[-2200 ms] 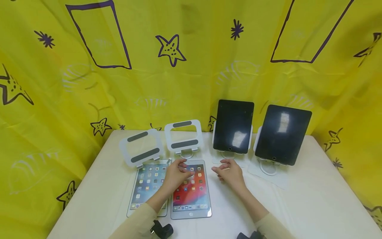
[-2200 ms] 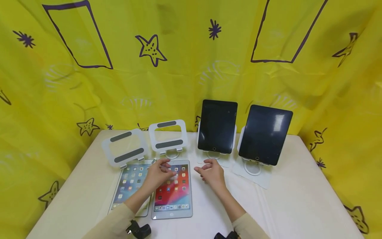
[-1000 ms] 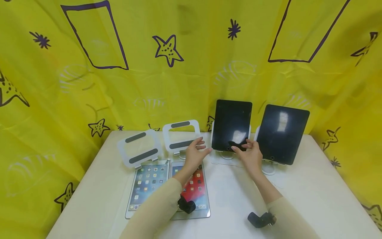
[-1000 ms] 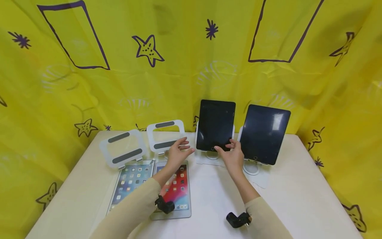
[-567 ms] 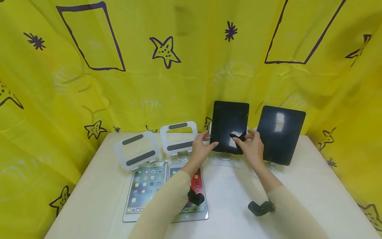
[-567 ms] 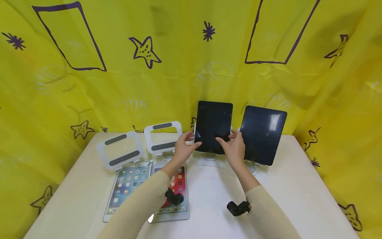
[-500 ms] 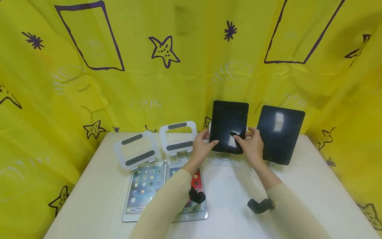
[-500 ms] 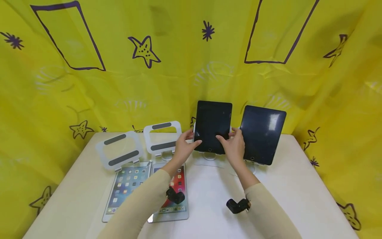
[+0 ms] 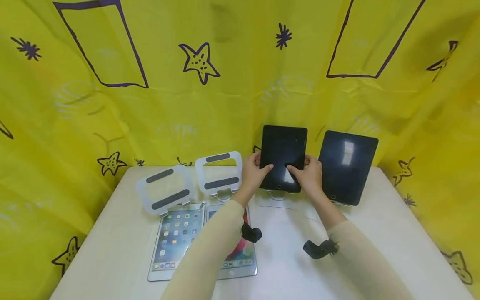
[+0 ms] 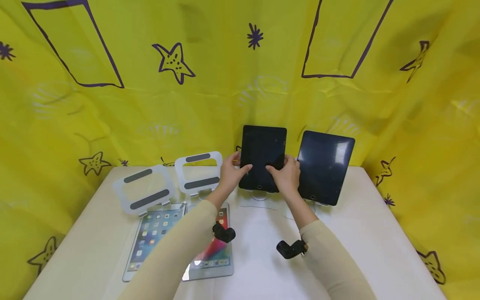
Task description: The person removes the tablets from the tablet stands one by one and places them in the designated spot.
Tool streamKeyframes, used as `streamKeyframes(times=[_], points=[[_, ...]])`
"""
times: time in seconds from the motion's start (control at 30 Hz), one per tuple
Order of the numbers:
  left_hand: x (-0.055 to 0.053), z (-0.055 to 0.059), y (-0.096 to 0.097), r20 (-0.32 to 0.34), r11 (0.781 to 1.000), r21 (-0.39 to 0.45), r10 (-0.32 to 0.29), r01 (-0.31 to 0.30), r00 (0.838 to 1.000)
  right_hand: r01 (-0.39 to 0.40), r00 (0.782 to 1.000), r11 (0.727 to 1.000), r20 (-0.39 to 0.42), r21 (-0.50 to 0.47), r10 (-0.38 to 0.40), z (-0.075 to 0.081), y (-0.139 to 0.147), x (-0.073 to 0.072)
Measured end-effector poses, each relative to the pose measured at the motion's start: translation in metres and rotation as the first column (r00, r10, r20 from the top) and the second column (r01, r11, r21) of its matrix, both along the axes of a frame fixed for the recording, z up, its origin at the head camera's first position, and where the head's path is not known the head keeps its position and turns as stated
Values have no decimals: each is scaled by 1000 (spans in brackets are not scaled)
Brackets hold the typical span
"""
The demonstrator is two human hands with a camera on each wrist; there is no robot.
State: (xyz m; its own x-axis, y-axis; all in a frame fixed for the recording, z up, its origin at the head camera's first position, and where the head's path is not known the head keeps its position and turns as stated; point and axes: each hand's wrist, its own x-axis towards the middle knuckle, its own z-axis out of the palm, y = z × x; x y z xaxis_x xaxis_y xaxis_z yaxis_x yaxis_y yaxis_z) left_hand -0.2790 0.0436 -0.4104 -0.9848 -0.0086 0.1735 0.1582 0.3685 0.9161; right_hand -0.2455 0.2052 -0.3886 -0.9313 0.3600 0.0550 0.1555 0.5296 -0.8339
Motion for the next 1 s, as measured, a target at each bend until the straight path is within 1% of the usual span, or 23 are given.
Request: streamKeyframes(times=[0.13, 0.23, 0.33, 0.43, 0.53, 0.57, 0.7, 0.8, 0.9, 1.0], points=[[-2, 1, 2, 32, 1000, -23, -10, 11, 999, 20, 1000, 999, -8, -43, -21, 3, -4, -2], [-1, 1, 4, 59, 999, -27, -24, 25, 998, 35, 999, 995, -18, -92, -37, 3, -5, -2], [0, -1, 4, 70, 999, -6, -37, 38, 997, 53, 998, 988, -16, -146, -56, 1, -4, -2], [0, -3, 3, 45, 999, 5, -44, 44, 998, 67, 997, 982, -29, -175, -73, -2, -3, 0], [0, -4, 1, 5, 999, 23, -49, 49, 999, 57, 997, 982, -46, -179, -66, -4, 0, 1], [0, -4, 1, -9, 998, 30, -50, 50, 999, 49, 997, 983, -47, -177, -58, -5, 1, 2], [5, -5, 2, -28, 997, 67, -38, 40, 999, 6, 999, 990, -51, -139, -13, -8, 7, 7], [9, -7, 4, -60, 998, 65, 0, 4, 998, -30, 997, 997, -67, -74, 25, -11, 12, 10], [11, -8, 4, -106, 998, 46, 46, -42, 993, -54, 993, 998, -102, -12, 53, -15, 13, 10], [12, -7, 3, -120, 997, 32, 77, -73, 990, -59, 989, 998, -133, 17, 61, -17, 11, 9]])
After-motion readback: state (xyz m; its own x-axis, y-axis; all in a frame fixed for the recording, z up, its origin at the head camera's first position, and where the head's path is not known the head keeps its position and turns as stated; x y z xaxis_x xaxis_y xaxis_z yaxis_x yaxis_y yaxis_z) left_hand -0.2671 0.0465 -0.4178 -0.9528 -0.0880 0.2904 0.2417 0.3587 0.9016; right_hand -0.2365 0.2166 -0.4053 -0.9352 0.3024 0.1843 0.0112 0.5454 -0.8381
